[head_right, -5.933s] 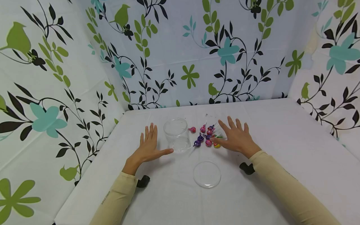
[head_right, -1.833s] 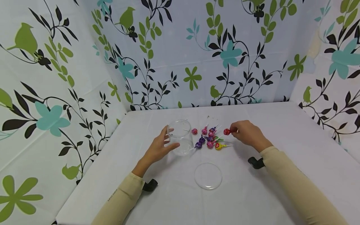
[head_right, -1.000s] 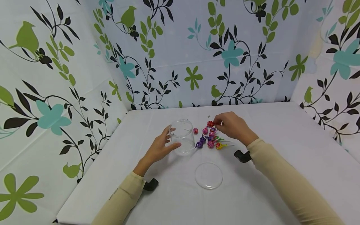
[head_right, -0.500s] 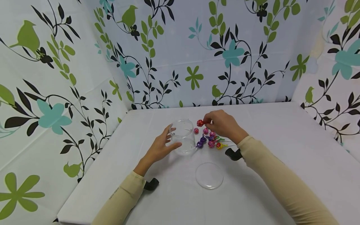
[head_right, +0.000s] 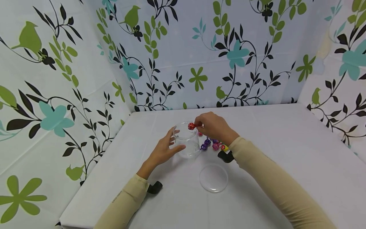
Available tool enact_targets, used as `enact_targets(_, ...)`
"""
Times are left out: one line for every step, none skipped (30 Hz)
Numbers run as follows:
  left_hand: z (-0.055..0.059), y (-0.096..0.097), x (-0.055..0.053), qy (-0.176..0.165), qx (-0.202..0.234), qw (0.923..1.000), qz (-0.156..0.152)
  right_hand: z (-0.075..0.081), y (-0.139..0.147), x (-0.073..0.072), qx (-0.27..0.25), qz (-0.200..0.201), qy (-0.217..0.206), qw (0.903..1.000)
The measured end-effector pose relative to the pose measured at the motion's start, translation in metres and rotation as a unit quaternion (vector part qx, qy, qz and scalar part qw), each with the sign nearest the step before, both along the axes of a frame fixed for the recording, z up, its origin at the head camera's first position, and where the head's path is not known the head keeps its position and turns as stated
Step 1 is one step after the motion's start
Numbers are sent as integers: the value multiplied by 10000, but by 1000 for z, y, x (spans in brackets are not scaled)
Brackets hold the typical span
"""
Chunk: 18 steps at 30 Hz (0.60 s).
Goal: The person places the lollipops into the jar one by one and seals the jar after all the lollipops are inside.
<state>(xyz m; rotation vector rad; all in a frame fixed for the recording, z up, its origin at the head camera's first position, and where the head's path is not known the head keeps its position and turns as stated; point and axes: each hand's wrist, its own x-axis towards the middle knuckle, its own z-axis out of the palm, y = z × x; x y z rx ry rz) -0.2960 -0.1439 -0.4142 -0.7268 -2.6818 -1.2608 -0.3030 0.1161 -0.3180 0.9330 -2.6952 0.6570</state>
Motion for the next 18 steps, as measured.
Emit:
enact_targets(0, 0, 0, 9, -4, 10000, 5, 0, -2, 0, 29, -1, -5, 10000)
enact_targets(0, 0, -1, 21, -4, 10000, 3, 0, -5, -1, 61, -10, -1, 10000)
enact_targets(0, 0, -1, 35, 4, 10000, -4, -1, -7, -1, 90, -11, -7, 10000)
enact_targets(0, 0, 0, 53, 15, 10000, -5, -1, -10, -1, 130, -16, -18, 9999)
enact_targets(0, 0, 0, 59, 22, 10000, -5, -1, -12, -1, 171, -7, -20, 9999)
enact_targets(0, 0, 0, 69, 22, 10000, -10, -1, -14, -1, 207, 2, -35, 9998)
enact_targets(0, 0, 0, 66, 20, 10000, -13, -1, -16, -1, 244, -4, -54, 9997)
enact_targets(0, 0, 0, 63, 21, 10000, -19, -1, -18, -1, 284, -3, -71, 9996)
enact_targets(0, -1, 1, 60, 13, 10000, -18, -1, -19, -1, 327, 8, -79, 9994)
enact_targets(0, -1, 0, 59, 13, 10000, -18, -1, -21, -2, 361, 13, -90, 9993)
enact_targets(-1, -1, 0, 63, 13, 10000, -24, -1, -22, -2, 384, 15, -106, 9992)
enact_targets(-1, -1, 0, 70, 10, 10000, -33, -1, -24, -3, 413, 23, -101, 9991)
enact_targets(-1, -1, 0, 77, 14, 10000, -42, -1, -26, -3, 442, 20, -99, 9990)
enact_targets(0, -1, -1, 87, 15, 9999, -52, -1, -27, -3, 471, 26, -94, 9988)
enact_targets(0, -1, -1, 87, 21, 9999, -65, -1, -29, -4, 499, 30, -77, 9987)
enact_targets(0, -1, -1, 90, 28, 9999, -78, -1, -30, -4, 530, 27, -66, 9986)
enact_targets(0, -1, -1, 91, 25, 9999, -88, -2, -32, -5, 563, 28, -48, 9984)
enact_targets(0, -1, -1, 79, 23, 9999, -88, -2, -33, -5, 596, 27, -24, 9982)
